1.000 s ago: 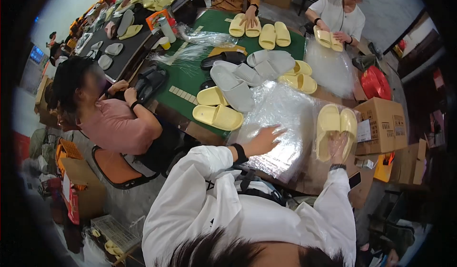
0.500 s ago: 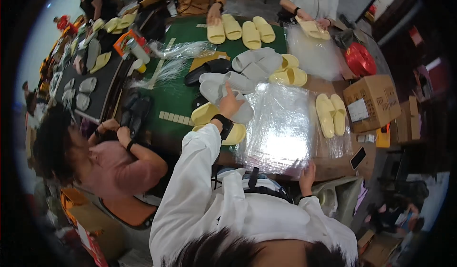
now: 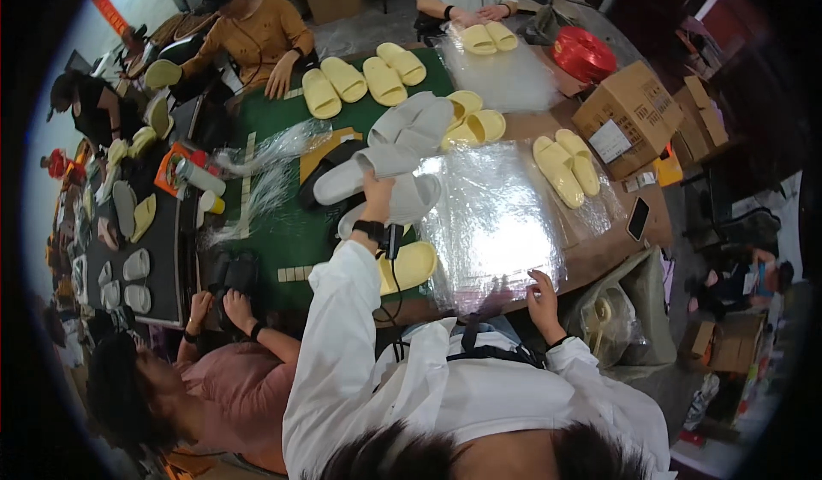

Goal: The recorder packages various colors of rubber slippers into clear plastic bags and then places the bagged slippers into a large shipping sack.

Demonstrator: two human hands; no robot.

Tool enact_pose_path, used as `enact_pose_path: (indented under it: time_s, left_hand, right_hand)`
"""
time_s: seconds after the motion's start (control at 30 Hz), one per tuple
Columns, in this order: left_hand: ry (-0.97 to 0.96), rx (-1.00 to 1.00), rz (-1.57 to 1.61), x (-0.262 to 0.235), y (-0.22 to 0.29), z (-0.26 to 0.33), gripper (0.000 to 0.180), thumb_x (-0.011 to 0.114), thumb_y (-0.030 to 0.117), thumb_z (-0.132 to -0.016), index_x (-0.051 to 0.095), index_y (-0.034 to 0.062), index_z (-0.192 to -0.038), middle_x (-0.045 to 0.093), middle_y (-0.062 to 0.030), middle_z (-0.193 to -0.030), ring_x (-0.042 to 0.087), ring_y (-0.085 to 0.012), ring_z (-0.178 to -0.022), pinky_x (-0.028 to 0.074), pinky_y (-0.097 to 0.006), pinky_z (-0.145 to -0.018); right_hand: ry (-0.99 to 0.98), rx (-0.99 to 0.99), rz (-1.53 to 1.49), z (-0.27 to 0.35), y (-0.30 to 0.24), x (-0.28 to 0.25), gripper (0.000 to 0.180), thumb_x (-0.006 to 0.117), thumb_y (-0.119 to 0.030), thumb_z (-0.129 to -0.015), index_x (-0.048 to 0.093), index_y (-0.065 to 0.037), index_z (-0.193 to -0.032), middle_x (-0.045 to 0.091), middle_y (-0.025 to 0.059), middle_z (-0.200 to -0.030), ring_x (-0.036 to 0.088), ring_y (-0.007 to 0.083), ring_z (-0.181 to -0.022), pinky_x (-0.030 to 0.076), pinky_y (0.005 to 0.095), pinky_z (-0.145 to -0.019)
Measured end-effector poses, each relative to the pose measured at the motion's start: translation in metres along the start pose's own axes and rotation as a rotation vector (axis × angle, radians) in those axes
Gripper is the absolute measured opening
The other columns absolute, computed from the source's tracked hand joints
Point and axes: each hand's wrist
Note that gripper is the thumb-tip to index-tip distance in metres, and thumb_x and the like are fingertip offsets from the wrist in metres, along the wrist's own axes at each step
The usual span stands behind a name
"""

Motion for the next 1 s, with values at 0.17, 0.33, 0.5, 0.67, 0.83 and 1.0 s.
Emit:
enact_pose_path:
  time_s: [0.17,0.33,0.5,0.67,0.83,1.0]
  left_hand:
    - [-0.085,0.127,0.147,0.062,0.047,0.089,0.046,0.056,0.000,-0.076,0.030,0.0007,-0.114,0.043,-0.0148,-0.112,0.043,-0.0222,-0.105,0.035,-0.031,-0.089]
    - [-0.352,-0.136,0.535,0.124,0.022,0.165,0.038,0.057,0.004,-0.078,0.033,0.0052,-0.108,0.046,-0.0103,-0.102,0.050,-0.0200,-0.088,0.042,-0.034,-0.074]
    - [-0.411,-0.444,0.579,0.152,-0.030,0.206,0.043,0.054,0.006,-0.079,0.031,0.0080,-0.115,0.050,-0.0096,-0.098,0.052,-0.0187,-0.084,0.043,-0.030,-0.070]
    - [-0.517,-0.446,0.255,0.178,-0.028,0.211,0.050,0.052,0.009,-0.078,0.037,0.0107,-0.126,0.051,-0.0012,-0.084,0.049,-0.0136,-0.073,0.039,-0.026,-0.064]
    - [-0.332,-0.133,-0.036,0.182,-0.089,0.191,0.040,0.055,0.009,-0.075,0.051,0.0080,-0.115,0.056,-0.0055,-0.081,0.052,-0.0204,-0.075,0.043,-0.032,-0.069]
    - [-0.180,0.302,-1.035,0.157,-0.107,0.219,0.052,0.061,0.009,-0.068,0.048,0.0157,-0.119,0.049,-0.0231,-0.107,0.048,-0.0371,-0.094,0.039,-0.045,-0.082]
  right_hand:
    - [-0.124,0.115,-0.183,-0.012,-0.016,0.002,0.045,0.057,-0.004,-0.081,0.043,-0.006,-0.124,0.048,0.0113,-0.119,0.054,0.0170,-0.089,0.045,0.0272,-0.077]
    - [-0.172,-0.004,-0.380,-0.050,-0.036,0.027,0.080,0.065,-0.016,-0.079,0.011,-0.007,-0.137,0.030,0.0180,-0.134,0.045,0.0273,-0.112,0.040,0.0364,-0.089]
    - [0.010,0.081,-0.435,-0.063,-0.016,0.006,0.078,0.070,-0.010,-0.073,0.020,-0.001,-0.131,0.040,0.0163,-0.124,0.045,0.0234,-0.111,0.039,0.0334,-0.091]
    - [0.086,-0.009,-0.657,-0.100,0.017,-0.048,0.066,0.070,-0.010,-0.069,0.034,0.000,-0.123,0.046,0.0131,-0.116,0.048,0.0208,-0.104,0.041,0.0312,-0.087]
    - [-0.323,0.192,-0.704,-0.178,0.005,-0.078,0.051,0.065,-0.015,-0.071,0.043,0.001,-0.115,0.055,0.0099,-0.100,0.053,0.0172,-0.092,0.043,0.0282,-0.078]
    - [-0.448,0.203,-0.432,-0.237,0.056,-0.052,0.050,0.060,-0.020,-0.072,0.042,0.003,-0.112,0.056,0.0129,-0.094,0.054,0.0193,-0.087,0.043,0.0287,-0.074]
Point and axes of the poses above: each hand's wrist, its own z-axis away from the middle knuckle, its own x-axis out of the palm, y = z × x
